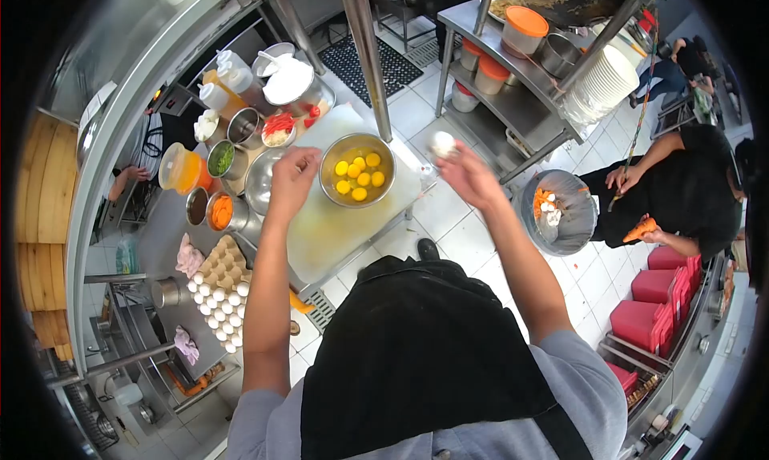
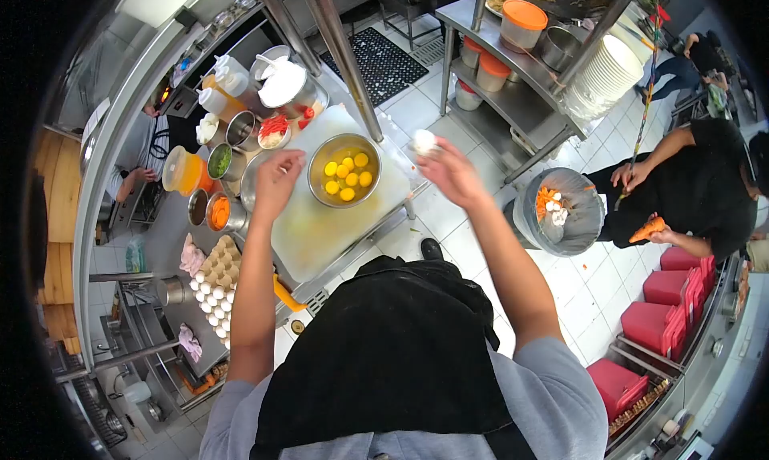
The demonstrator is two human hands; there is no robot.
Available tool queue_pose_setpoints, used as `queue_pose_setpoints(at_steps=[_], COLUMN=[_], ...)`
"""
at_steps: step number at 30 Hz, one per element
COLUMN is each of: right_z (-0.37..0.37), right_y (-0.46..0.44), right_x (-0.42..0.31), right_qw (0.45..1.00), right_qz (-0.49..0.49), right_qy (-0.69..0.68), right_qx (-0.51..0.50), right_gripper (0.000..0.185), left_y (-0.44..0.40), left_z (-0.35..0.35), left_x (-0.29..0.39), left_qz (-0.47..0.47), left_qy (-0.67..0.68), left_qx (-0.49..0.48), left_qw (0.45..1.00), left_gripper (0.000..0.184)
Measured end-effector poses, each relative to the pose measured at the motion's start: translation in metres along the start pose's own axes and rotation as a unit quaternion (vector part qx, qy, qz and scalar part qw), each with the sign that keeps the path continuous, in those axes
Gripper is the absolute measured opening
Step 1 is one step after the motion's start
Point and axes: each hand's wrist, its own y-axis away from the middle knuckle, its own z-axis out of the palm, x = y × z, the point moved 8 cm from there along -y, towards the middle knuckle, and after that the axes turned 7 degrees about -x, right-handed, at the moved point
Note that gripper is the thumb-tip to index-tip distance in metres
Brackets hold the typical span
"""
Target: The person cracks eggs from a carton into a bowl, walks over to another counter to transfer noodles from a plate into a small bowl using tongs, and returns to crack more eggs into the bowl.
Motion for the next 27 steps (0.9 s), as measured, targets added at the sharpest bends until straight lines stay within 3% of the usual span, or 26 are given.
queue_pose_setpoints(at_steps=[1, 3, 5, 7, 9, 16, 27], right_z=[-0.016, -0.068, -0.121, -0.172, -0.209, -0.276, -0.303], right_y=[0.027, 0.083, 0.143, 0.195, 0.234, 0.289, 0.274], right_x=[-0.015, -0.043, -0.067, -0.086, -0.105, -0.136, -0.115], right_qw=[0.999, 0.985, 0.960, 0.940, 0.917, 0.908, 0.909], right_qz=[-0.004, -0.010, -0.008, -0.027, -0.032, -0.072, -0.060], right_qy=[0.019, 0.088, 0.131, 0.146, 0.176, 0.153, 0.139], right_qx=[0.028, 0.148, 0.248, 0.308, 0.357, 0.383, 0.388], right_gripper=[0.038, 0.037, 0.037, 0.036, 0.035, 0.030, 0.032], left_y=[0.005, 0.010, 0.009, 0.007, 0.003, -0.003, 0.003], left_z=[0.003, 0.034, 0.063, 0.087, 0.093, 0.105, 0.110], left_x=[0.007, 0.031, 0.005, -0.006, -0.001, -0.005, -0.013], left_qz=[-0.003, -0.005, 0.026, 0.074, 0.043, 0.026, 0.028], left_qy=[-0.001, -0.164, -0.184, -0.302, -0.333, -0.418, -0.479], left_qx=[0.000, -0.114, -0.140, -0.170, -0.211, -0.288, -0.327], left_qw=[1.000, 0.980, 0.972, 0.935, 0.918, 0.861, 0.814], left_gripper=[0.022, 0.017, 0.017, 0.019, 0.023, 0.029, 0.024])
